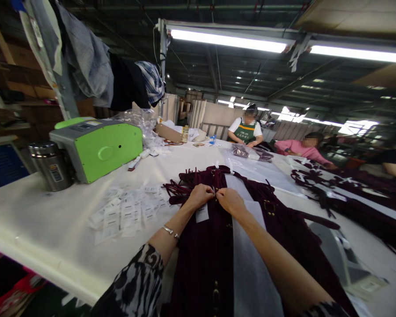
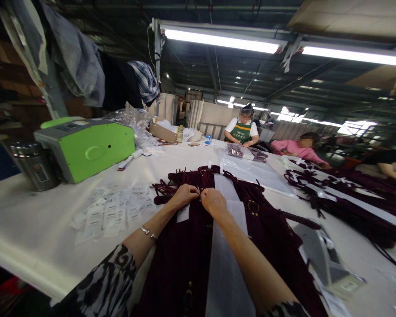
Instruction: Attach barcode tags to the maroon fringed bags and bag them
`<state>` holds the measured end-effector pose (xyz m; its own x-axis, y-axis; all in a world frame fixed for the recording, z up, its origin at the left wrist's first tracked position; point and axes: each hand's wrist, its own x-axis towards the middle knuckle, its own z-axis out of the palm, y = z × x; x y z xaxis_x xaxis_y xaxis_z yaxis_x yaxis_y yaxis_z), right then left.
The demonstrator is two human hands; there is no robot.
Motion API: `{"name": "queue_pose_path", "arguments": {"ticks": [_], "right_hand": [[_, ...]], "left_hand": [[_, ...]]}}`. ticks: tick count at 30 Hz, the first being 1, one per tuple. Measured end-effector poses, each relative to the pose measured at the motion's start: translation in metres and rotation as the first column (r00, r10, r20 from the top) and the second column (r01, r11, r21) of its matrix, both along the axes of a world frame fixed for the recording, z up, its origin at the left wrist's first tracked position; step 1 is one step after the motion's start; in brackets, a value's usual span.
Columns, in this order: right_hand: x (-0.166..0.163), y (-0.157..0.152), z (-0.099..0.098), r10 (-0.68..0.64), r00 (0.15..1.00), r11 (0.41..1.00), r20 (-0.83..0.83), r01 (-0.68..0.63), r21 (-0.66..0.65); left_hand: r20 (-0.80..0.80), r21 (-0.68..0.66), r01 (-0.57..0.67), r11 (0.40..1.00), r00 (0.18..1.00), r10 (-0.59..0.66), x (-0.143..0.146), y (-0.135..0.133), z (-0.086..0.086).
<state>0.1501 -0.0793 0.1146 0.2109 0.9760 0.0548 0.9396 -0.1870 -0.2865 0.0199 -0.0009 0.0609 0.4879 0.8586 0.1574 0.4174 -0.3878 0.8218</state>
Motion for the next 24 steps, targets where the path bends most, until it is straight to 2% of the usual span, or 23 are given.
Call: {"name": "queue_pose_path", "arguments": {"ticks": [3, 7, 10, 13, 17, 22, 24], "right_hand": [[0.006, 0.004, -0.001, 0.035, 0.994, 0.998, -0.105, -0.041, -0.054], [0.015, 0.007, -0.003, 0.050, 0.962, 0.994, -0.268, -0.075, -0.081], [0.019, 0.004, 0.000, 0.054, 0.928, 0.997, -0.368, -0.072, -0.035], [0.021, 0.001, 0.003, 0.056, 0.869, 0.998, -0.492, -0.057, 0.013], [0.022, -0.001, -0.001, 0.089, 0.723, 0.994, -0.685, -0.024, 0.103], [0.024, -0.005, -0.013, 0.180, 0.512, 0.977, -0.840, 0.009, 0.215], [0.025, -0.007, -0.014, 0.202, 0.352, 0.977, -0.914, -0.002, 0.215]], "left_hand": [[-0.002, -0.005, -0.075, 0.997, 0.997, 0.075, 0.001, -0.004, 0.002], [0.065, -0.049, -0.113, 0.992, 0.991, 0.116, -0.001, -0.007, 0.004], [0.192, -0.125, -0.108, 0.986, 0.973, 0.131, -0.004, -0.004, 0.004], [0.367, -0.236, -0.039, 0.971, 0.922, 0.126, -0.009, -0.002, 0.004], [0.579, -0.339, 0.120, 0.933, 0.809, 0.106, -0.014, -0.002, 0.006], [0.728, -0.369, 0.258, 0.893, 0.678, 0.105, -0.021, -0.006, 0.007], [0.755, -0.376, 0.279, 0.884, 0.645, 0.118, -0.022, -0.008, 0.006]]}}
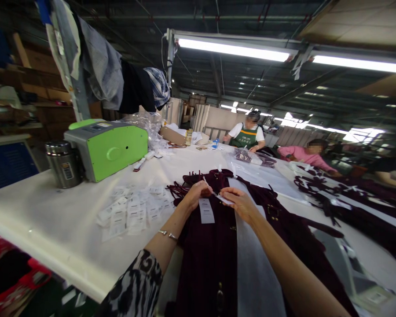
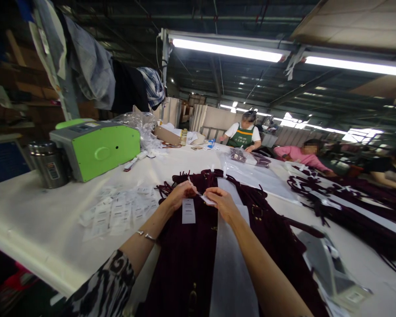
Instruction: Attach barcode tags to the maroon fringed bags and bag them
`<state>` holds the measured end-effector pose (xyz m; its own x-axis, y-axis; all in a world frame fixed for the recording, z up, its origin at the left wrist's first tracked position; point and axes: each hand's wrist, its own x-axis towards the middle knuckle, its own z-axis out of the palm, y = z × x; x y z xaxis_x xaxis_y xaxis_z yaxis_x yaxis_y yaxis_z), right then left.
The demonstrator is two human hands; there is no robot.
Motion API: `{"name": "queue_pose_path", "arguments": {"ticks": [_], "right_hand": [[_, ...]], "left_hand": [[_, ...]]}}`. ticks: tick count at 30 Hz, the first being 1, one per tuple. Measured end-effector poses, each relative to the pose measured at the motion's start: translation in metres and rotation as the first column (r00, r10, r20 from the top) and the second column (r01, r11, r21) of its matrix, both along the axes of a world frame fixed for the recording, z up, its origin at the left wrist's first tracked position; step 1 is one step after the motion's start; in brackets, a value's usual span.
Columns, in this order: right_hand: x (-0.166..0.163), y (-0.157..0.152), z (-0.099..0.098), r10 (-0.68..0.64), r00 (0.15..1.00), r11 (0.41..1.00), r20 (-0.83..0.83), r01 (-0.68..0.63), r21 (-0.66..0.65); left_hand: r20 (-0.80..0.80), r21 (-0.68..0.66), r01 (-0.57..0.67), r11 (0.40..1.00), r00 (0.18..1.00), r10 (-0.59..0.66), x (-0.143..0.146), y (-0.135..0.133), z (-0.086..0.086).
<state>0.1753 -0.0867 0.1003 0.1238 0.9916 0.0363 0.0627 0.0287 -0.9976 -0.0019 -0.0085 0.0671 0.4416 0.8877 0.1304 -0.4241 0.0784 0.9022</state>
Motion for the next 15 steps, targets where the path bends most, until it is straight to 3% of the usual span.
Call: {"name": "queue_pose_path", "arguments": {"ticks": [3, 5, 11, 15], "right_hand": [[0.002, -0.003, 0.000, 0.153, 0.939, 0.988, -0.308, -0.156, 0.018], [0.003, -0.003, 0.000, 0.212, 0.896, 0.976, -0.390, -0.211, 0.046], [0.003, 0.010, -0.006, -0.065, 0.924, 0.998, -0.377, 0.065, -0.014], [0.002, 0.019, -0.007, -0.114, 0.948, 0.993, -0.297, 0.121, 0.005]], "left_hand": [[0.028, -0.038, -0.006, 0.999, 1.000, 0.007, 0.001, 0.000, -0.002], [0.029, -0.065, -0.012, 0.998, 0.999, 0.014, 0.002, 0.001, -0.003], [0.017, -0.091, 0.034, 0.995, 0.999, -0.033, 0.001, 0.002, 0.003], [0.046, -0.075, 0.104, 0.992, 0.994, -0.101, -0.001, -0.002, 0.010]]}}
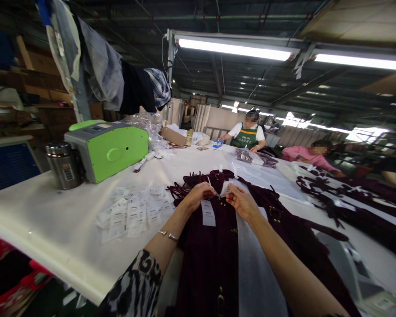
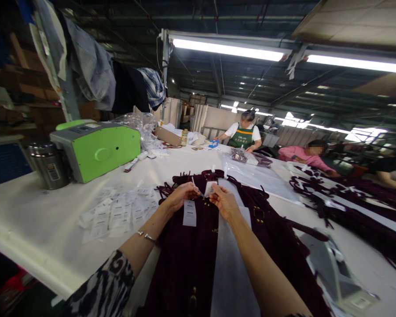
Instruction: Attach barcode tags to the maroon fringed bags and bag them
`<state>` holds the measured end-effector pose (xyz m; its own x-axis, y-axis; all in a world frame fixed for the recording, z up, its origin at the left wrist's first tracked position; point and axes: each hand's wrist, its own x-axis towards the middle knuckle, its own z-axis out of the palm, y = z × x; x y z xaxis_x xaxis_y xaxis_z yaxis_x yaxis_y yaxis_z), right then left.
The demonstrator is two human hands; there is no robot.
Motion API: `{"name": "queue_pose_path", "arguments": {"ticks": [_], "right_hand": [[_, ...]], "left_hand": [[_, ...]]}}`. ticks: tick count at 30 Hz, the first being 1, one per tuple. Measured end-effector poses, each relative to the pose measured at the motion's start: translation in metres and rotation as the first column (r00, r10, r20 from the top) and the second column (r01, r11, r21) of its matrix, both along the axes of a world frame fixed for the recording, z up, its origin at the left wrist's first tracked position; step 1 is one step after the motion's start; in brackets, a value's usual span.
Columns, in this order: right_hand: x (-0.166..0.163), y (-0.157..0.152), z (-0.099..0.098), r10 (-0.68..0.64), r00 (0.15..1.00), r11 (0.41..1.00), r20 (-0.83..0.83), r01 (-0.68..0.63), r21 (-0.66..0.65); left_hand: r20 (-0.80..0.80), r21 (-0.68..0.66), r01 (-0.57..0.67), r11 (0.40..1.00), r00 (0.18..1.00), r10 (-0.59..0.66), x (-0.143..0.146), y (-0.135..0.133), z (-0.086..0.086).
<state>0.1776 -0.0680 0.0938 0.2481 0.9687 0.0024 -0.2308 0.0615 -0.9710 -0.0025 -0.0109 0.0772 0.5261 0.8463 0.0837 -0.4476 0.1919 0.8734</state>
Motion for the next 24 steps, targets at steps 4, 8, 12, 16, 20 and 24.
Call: {"name": "queue_pose_path", "arguments": {"ticks": [4, 8, 12, 16, 20, 24], "right_hand": [[-0.003, -0.001, 0.004, 0.005, 0.979, 1.000, 0.206, -0.009, 0.017], [-0.009, -0.006, 0.011, 0.047, 0.871, 0.999, 0.489, -0.052, -0.003], [-0.017, -0.003, 0.017, 0.037, 0.726, 0.999, 0.686, -0.024, -0.028], [-0.022, 0.004, 0.017, -0.058, 0.685, 0.998, 0.726, 0.057, 0.026], [-0.022, 0.006, 0.005, -0.124, 0.745, 0.990, 0.656, 0.140, 0.028], [-0.022, 0.001, -0.006, -0.160, 0.833, 0.986, 0.530, 0.161, 0.044]], "left_hand": [[0.017, 0.029, 0.021, 0.999, 1.000, -0.022, 0.003, -0.002, 0.001], [-0.028, 0.074, -0.045, 0.996, 0.999, 0.047, 0.009, 0.000, -0.004], [-0.109, 0.184, -0.125, 0.975, 0.983, 0.146, 0.012, -0.001, -0.004], [-0.141, 0.376, -0.203, 0.904, 0.952, 0.273, 0.010, -0.011, 0.001], [-0.278, 0.526, -0.242, 0.816, 0.857, 0.433, 0.009, -0.020, 0.000], [-0.378, 0.497, -0.225, 0.838, 0.813, 0.442, 0.011, -0.022, -0.002]]}}
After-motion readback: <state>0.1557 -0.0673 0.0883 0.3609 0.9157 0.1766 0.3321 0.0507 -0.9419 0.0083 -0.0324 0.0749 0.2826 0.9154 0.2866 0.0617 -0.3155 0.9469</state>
